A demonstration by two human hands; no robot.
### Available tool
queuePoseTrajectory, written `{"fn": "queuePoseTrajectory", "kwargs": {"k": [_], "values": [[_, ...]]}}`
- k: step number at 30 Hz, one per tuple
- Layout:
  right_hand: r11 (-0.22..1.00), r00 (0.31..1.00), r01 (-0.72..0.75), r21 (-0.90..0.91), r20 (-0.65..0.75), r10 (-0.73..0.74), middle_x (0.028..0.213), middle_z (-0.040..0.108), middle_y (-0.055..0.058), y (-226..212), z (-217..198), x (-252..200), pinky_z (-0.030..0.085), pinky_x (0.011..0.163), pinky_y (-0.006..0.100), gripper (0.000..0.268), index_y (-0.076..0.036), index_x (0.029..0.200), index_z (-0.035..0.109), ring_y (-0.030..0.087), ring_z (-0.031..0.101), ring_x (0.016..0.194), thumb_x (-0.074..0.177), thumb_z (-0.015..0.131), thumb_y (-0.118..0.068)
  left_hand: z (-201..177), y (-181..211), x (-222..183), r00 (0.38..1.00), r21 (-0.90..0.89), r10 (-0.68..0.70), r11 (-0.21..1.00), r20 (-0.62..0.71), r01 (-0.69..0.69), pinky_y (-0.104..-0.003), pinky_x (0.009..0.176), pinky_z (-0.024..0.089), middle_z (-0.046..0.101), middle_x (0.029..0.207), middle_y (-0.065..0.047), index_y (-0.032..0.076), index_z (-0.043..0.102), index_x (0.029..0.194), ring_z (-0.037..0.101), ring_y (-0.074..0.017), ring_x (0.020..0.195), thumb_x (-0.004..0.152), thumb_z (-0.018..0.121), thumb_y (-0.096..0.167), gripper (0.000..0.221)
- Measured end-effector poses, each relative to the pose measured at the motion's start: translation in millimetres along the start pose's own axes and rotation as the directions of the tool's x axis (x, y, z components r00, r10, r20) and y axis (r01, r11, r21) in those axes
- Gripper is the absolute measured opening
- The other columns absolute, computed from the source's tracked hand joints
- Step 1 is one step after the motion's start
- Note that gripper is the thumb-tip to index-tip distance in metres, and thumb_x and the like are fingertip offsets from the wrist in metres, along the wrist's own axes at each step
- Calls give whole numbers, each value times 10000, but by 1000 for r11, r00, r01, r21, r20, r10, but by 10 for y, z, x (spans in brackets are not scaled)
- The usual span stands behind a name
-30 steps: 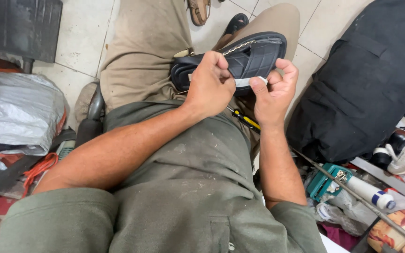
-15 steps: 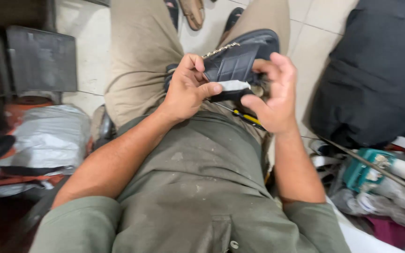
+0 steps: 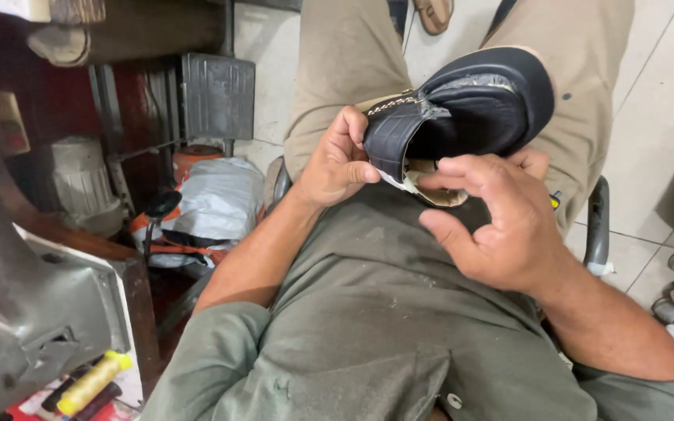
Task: Repairing a black sandal by prying with a screwdriver and applying tape to the strap.
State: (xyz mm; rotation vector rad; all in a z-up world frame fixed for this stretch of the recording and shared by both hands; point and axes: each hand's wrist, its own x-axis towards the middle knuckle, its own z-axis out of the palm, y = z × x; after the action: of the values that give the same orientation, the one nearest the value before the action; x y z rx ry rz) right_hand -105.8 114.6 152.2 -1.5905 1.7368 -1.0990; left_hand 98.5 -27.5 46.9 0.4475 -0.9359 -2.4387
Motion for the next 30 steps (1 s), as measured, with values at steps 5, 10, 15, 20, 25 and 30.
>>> {"fn": "queuePoseTrajectory", "kwargs": {"k": [5, 10, 15, 20, 25, 30], "values": [[979, 994, 63, -196, -71, -78, 1016, 808, 31, 45, 141, 32, 311, 944, 469, 524, -7, 1250, 569, 215, 746, 969, 934, 835, -329, 85, -43, 89, 999, 82, 35, 996, -26, -32, -228, 589, 431, 572, 832, -29, 168, 384, 994, 547, -100, 715, 816, 868, 118, 518], [984, 991, -41, -173, -130, 18, 1038, 712, 188, 651, -18, 338, 478, 805, 478, 276, 32, 728, 678, 343, 657, 953, 894, 783, -162, 236, -123, 518, 985, 380, 4, 923, -174, 64, -208, 542, 406, 560, 733, 2, 173, 435, 1136, 546, -72, 623, 874, 824, 59, 483], [826, 942, -191, 530, -137, 306, 830, 560, 70, 1590, -308, 279, 406, 728, 250, 420, -81, 1269, 396, 106, 486, 714, 998, 711, -20, 640, 840, 791, 950, 815, -73, 497, -304, 299, -272, 716, 659, 823, 1005, -63, 178, 368, 1361, 778, -132, 807, 812, 896, 166, 761], [604, 953, -75, 793, -122, 277, 1028, 642, 103, 2198, -328, 92, 487, 818, 280, 463, -139, 1195, 430, 154, 610, 873, 903, 789, -113, -118, 536, 1026, 975, 823, -147, 524, -166, 219, -338, 809, 572, 622, 1241, -107, 230, 390, 1367, 602, -211, 1073, 718, 911, 423, 855], [478, 960, -71, 875, -71, 271, 901, 637, 37, 2206, -271, -55, 453, 652, 249, 447, -185, 1137, 480, 118, 590, 742, 857, 807, -67, -275, -329, 1182, 802, -128, -387, 863, 456, 489, -391, 1130, 501, 599, 1439, -157, -1, 440, 1510, 642, -236, 1252, 950, 592, 610, 843], [711, 977, -78, 699, -86, 193, 1163, 687, 159, 2003, -657, 97, 532, 946, 297, 595, -124, 1265, 406, 200, 680, 1015, 842, 818, -203, -88, -353, 1321, 899, 418, -363, 876, 245, 240, -365, 1008, 555, 638, 1330, -140, 152, 384, 1498, 634, -213, 1170, 834, 851, 300, 825]]}}
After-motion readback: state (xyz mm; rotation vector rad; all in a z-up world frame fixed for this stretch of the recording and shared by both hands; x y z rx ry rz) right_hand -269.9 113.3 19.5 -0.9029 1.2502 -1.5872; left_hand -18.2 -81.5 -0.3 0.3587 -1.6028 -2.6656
